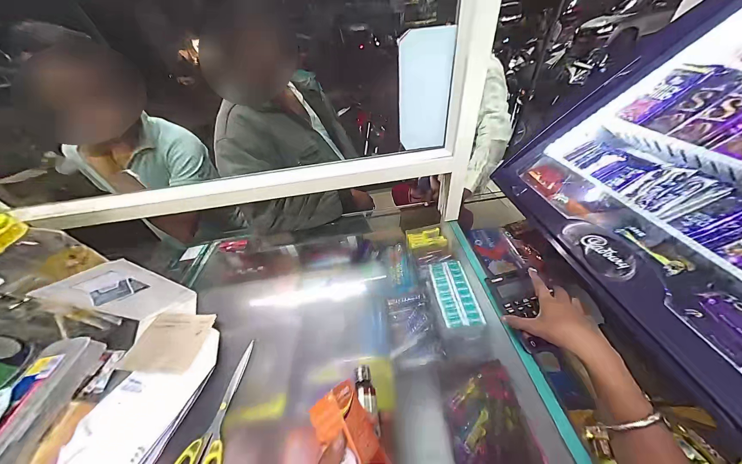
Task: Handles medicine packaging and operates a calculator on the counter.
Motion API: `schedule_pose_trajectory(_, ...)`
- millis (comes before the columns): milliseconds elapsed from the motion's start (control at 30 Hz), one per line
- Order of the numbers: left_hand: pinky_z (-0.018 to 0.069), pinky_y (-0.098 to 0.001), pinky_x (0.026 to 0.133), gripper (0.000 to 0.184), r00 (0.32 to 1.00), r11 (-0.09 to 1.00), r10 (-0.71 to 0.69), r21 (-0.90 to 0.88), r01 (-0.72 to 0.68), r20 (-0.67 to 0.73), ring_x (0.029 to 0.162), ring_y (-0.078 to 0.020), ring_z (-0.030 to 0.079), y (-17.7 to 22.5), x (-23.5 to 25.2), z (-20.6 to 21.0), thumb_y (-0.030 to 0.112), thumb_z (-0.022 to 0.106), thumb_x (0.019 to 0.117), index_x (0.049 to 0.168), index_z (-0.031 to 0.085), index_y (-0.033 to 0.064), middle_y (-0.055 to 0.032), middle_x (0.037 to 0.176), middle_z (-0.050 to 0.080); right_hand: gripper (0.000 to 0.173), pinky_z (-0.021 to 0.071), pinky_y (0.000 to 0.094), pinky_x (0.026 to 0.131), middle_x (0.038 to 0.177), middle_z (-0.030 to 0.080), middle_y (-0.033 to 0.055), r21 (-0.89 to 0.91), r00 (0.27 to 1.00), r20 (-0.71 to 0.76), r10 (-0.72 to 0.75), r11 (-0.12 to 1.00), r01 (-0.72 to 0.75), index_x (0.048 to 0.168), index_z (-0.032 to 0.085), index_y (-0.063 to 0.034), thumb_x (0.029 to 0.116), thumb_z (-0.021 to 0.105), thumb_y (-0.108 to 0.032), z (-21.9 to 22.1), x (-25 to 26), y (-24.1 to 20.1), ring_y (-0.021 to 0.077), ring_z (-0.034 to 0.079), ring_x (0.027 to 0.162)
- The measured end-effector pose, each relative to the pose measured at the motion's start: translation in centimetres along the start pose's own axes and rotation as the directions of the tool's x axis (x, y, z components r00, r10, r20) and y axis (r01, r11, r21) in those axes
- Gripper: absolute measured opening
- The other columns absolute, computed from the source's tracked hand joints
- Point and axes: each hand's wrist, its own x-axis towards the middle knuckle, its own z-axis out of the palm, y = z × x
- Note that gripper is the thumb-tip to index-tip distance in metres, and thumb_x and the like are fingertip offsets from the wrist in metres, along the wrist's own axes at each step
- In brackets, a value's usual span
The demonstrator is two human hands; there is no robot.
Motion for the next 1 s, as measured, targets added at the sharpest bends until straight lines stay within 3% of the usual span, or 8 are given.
schedule_pose_trajectory(200, 0.0610, -0.0276, 0.075, 0.034, 0.992, 0.991, -0.128, 0.044, 0.128, -0.005, 0.095, -0.0154, 0.074, 1.5, 2.6, 1.1, 0.039, 0.055, 0.0982, 0.117, 0.065, 0.0126, -0.0075, 0.111, 0.076, 0.123, 0.0397, 0.0801, 0.092, 0.144, 0.043, 0.0426, -0.028, 0.951, -0.123, -0.283, 0.959, 0.282, 0.161, 0.033, -0.0124, 0.0614, 0.094, -0.050, 5.0, -7.7, -5.5, 0.0659, 0.047, 0.125)
schedule_pose_trajectory(300, 0.0616, -0.0279, 0.070, 0.037, 0.990, 0.991, -0.130, 0.025, 0.131, -0.048, 0.093, -0.0173, 0.075, 2.1, 3.1, 0.8, 0.038, 0.060, 0.0959, 0.120, 0.062, 0.0099, -0.0104, 0.112, 0.075, 0.123, 0.0450, 0.0749, 0.089, 0.145, 0.047, 0.0380, -0.034, 0.915, -0.166, -0.369, 0.929, 0.368, 0.159, 0.038, -0.0125, 0.0577, 0.090, -0.059, 8.6, -11.5, -8.4, 0.0602, 0.054, 0.121)
schedule_pose_trajectory(433, 0.0631, -0.0312, 0.076, 0.046, 0.990, 0.993, -0.118, -0.017, 0.117, -0.076, 0.094, -0.0195, 0.076, 2.4, 2.6, 0.1, 0.043, 0.073, 0.0885, 0.119, 0.063, 0.0099, -0.0115, 0.110, 0.076, 0.114, 0.0456, 0.0746, 0.090, 0.151, 0.043, 0.0363, -0.013, 0.844, -0.241, -0.479, 0.871, 0.491, 0.156, 0.040, -0.0033, 0.0704, 0.075, -0.070, 10.0, -12.7, -7.4, 0.0597, 0.053, 0.127)
schedule_pose_trajectory(500, 0.0630, -0.0313, 0.076, 0.055, 0.992, 0.992, -0.121, -0.038, 0.119, -0.041, 0.096, -0.0205, 0.076, 2.1, 2.6, -0.6, 0.047, 0.080, 0.0823, 0.121, 0.065, 0.0105, -0.0122, 0.113, 0.075, 0.100, 0.0439, 0.0727, 0.097, 0.152, 0.043, 0.0350, 0.004, 0.743, -0.306, -0.595, 0.780, 0.626, 0.144, 0.055, -0.0007, 0.0772, 0.063, -0.074, 10.5, -13.0, -5.2, 0.0558, 0.051, 0.131)
schedule_pose_trajectory(600, 0.0633, -0.0322, 0.078, 0.058, 0.992, 0.991, -0.118, -0.066, 0.115, -0.037, 0.097, -0.0209, 0.076, 1.4, 2.8, -0.6, 0.047, 0.083, 0.0789, 0.121, 0.065, 0.0117, -0.0120, 0.114, 0.075, 0.070, 0.0288, 0.0679, 0.114, 0.151, 0.048, 0.0278, -0.119, 0.525, -0.368, -0.767, 0.599, 0.792, 0.116, 0.069, -0.0190, 0.0933, 0.039, -0.078, 11.9, -13.5, -2.7, 0.0467, 0.040, 0.144)
schedule_pose_trajectory(733, 0.0623, -0.0303, 0.079, 0.063, 0.991, 0.989, -0.136, -0.055, 0.135, -0.017, 0.099, -0.0193, 0.075, 0.6, 2.8, -0.2, 0.053, 0.081, 0.0796, 0.123, 0.064, 0.0110, -0.0107, 0.117, 0.074, 0.068, 0.0199, 0.0629, 0.119, 0.153, 0.049, 0.0174, -0.239, 0.411, -0.395, -0.822, 0.524, 0.818, 0.117, 0.069, -0.0296, 0.0956, 0.027, -0.078, 13.2, -13.6, -1.8, 0.0404, 0.034, 0.149)
schedule_pose_trajectory(900, 0.0625, -0.0310, 0.079, 0.059, 0.979, 0.982, -0.187, -0.024, 0.186, -0.078, 0.100, -0.0195, 0.074, 0.5, 2.6, 0.9, 0.062, 0.039, 0.1003, 0.126, 0.058, 0.0123, -0.0101, 0.117, 0.073, 0.067, 0.0219, 0.0659, 0.117, 0.148, 0.054, 0.0222, -0.216, 0.395, -0.355, -0.847, 0.486, 0.847, 0.118, 0.071, -0.0265, 0.0965, 0.032, -0.076, 12.9, -13.6, -1.8, 0.0443, 0.040, 0.145)
schedule_pose_trajectory(1000, 0.0621, -0.0314, 0.080, 0.065, 0.980, 0.981, -0.189, -0.049, 0.186, -0.061, 0.101, -0.0199, 0.074, 0.5, 2.9, 1.4, 0.065, 0.030, 0.1018, 0.127, 0.059, 0.0122, -0.0105, 0.118, 0.073, 0.067, 0.0193, 0.0686, 0.116, 0.149, 0.052, 0.0248, -0.198, 0.419, -0.286, -0.861, 0.482, 0.854, 0.121, 0.071, -0.0263, 0.0971, 0.033, -0.075, 12.2, -13.6, -1.8, 0.0480, 0.038, 0.145)
